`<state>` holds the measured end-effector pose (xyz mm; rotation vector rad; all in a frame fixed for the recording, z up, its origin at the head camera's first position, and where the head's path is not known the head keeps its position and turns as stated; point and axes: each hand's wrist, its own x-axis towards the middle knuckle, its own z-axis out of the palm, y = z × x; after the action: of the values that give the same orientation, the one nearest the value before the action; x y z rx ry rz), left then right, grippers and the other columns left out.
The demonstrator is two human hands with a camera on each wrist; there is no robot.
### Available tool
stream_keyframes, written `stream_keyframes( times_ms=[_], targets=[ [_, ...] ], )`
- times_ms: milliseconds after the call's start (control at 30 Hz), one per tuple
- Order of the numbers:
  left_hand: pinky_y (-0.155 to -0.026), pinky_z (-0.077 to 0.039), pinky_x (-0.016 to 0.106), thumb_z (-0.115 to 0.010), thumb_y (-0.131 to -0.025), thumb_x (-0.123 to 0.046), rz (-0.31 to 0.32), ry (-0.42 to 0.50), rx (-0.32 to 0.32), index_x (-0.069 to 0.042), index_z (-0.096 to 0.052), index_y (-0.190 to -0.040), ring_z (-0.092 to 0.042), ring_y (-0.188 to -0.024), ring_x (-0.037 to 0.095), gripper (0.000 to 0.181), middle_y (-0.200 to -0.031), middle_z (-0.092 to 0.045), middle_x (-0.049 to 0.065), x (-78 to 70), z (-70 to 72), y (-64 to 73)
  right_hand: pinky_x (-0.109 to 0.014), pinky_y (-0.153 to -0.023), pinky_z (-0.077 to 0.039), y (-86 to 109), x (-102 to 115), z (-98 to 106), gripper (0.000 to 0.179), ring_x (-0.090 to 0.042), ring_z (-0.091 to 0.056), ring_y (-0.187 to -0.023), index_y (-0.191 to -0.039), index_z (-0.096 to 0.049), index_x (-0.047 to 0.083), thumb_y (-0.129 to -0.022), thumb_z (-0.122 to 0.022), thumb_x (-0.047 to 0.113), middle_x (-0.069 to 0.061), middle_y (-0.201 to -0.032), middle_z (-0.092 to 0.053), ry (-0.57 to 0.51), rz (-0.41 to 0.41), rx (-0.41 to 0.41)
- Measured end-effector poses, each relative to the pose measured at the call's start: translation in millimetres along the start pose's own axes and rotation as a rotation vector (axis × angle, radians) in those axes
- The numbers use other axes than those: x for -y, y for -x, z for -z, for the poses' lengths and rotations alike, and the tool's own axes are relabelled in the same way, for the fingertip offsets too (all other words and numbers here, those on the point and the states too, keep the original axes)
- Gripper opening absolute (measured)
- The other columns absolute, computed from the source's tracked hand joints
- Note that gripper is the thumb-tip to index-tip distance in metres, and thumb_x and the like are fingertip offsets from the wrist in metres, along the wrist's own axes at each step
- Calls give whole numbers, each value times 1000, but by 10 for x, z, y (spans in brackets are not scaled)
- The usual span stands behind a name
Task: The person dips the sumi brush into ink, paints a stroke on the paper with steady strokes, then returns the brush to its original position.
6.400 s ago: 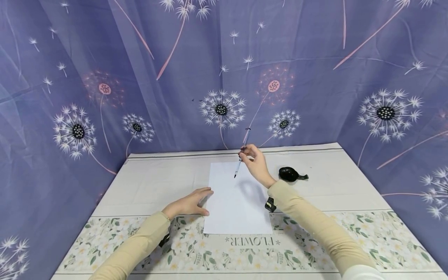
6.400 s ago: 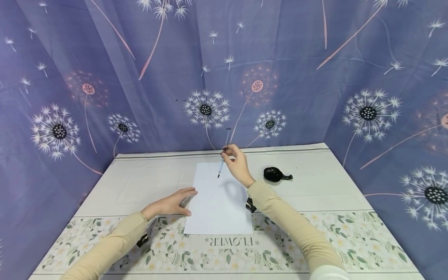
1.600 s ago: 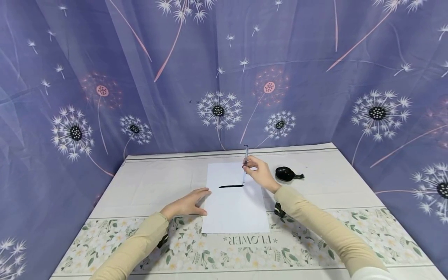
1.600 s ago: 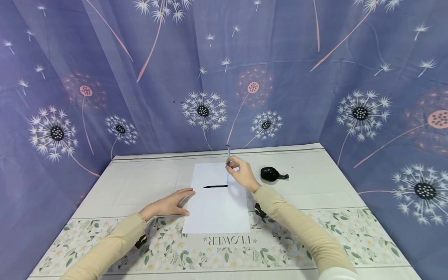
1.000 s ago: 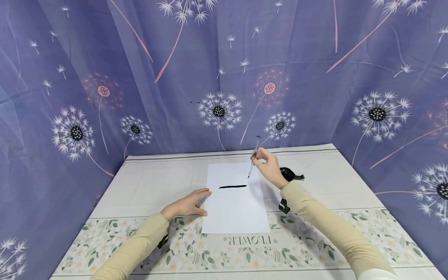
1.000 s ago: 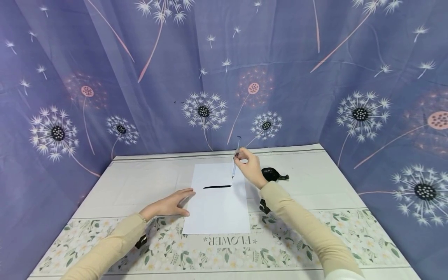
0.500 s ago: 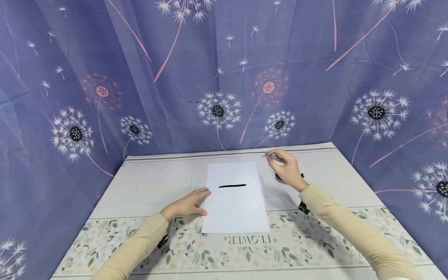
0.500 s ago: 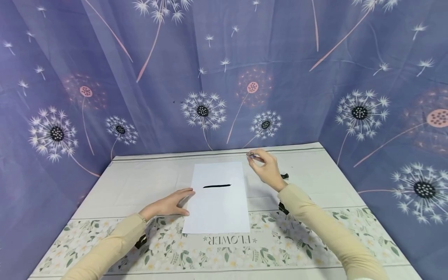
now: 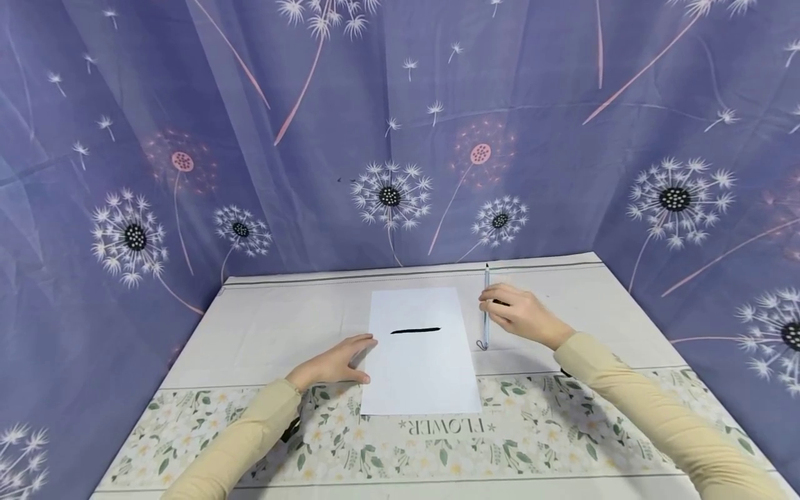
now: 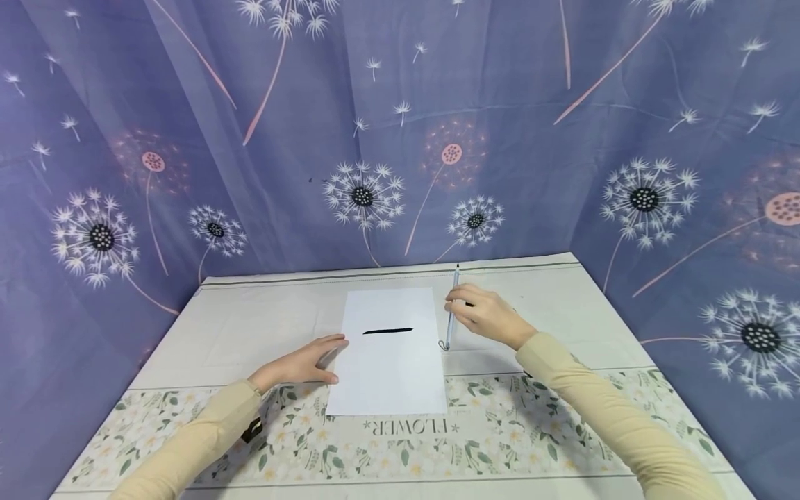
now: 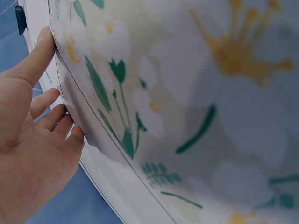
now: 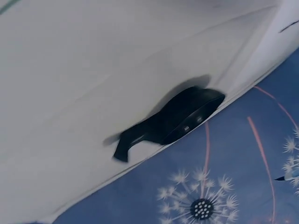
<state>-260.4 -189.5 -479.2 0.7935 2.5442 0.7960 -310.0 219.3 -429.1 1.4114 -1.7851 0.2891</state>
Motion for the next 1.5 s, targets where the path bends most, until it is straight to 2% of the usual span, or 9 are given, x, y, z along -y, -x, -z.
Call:
stream_keyframes(
  times_ms=[133,233,433,600,700,833,933,1133,1500],
  targets=[
    [-115,-30,55,-73,-86,-32,0,-3,0,-2,-31,-150,-22,-145,42,82,-158,-22,22,11,5,-6,-31,-68,-58,87,-38,48,32,-24,-66,-90,-93,-68,8,-103,-38,6,-10,-94,-69,70,103,89],
    [-115,-29,56,-73,-86,-32,0,-7,2,-3,-31,-150,-22,-145,41,82,-158,-21,22,21,1,-2,-31,-73,-58,199,-65,91,38,-23,-65,-93,-96,-66,8,-104,-30,0,-10,-98,-68,102,153,165],
    [-116,-29,55,-72,-87,-32,0,-10,8,-6,-32,-151,-22,-146,40,80,-159,-20,20,38,-3,4,-38,-74,-59,464,-148,156,53,-29,-66,-96,-98,-67,8,-106,-15,2,-15,-103,-68,146,193,254],
    [-115,-30,57,-72,-87,-33,-10,0,2,-4,-32,-150,-22,-145,41,81,-158,-21,21,38,8,-5,-40,-74,-59,593,-207,172,51,-30,-66,-95,-100,-67,7,-106,-17,4,-16,-103,-69,151,193,277],
    [-115,-29,56,-72,-87,-33,-8,4,5,-5,-32,-151,-22,-146,41,80,-159,-21,21,29,8,-1,-38,-75,-59,664,-217,191,39,-29,-66,-95,-97,-68,6,-98,-30,-4,-15,-102,-68,140,189,293],
    [-115,-29,56,-72,-87,-32,-13,-7,7,-5,-32,-151,-22,-146,41,80,-159,-21,21,18,-3,10,-34,-74,-59,757,-223,260,38,-26,-65,-95,-92,-67,8,-92,-31,-6,-12,-101,-68,121,160,314],
    [-115,-29,57,-72,-87,-32,-14,-15,4,-5,-32,-150,-22,-145,41,80,-158,-21,22,18,-4,8,-33,-73,-59,807,-230,323,40,-25,-64,-95,-90,-66,9,-93,-29,-5,-11,-100,-68,112,141,318],
    [-115,-29,57,-72,-87,-32,-5,-17,-2,-5,-32,-150,-22,-145,41,80,-158,-21,22,21,19,7,-33,-73,-59,952,-254,408,36,-25,-64,-96,-91,-67,8,-78,-38,-8,-11,-102,-67,107,132,361],
    [-115,-28,57,-72,-87,-33,-13,-9,5,-3,-32,-150,-23,-145,42,81,-158,-22,22,13,16,0,-31,-66,-59,1185,-260,469,31,-24,-63,-96,-95,-68,11,-77,-45,0,-11,-104,-65,134,69,469]
  ],
)
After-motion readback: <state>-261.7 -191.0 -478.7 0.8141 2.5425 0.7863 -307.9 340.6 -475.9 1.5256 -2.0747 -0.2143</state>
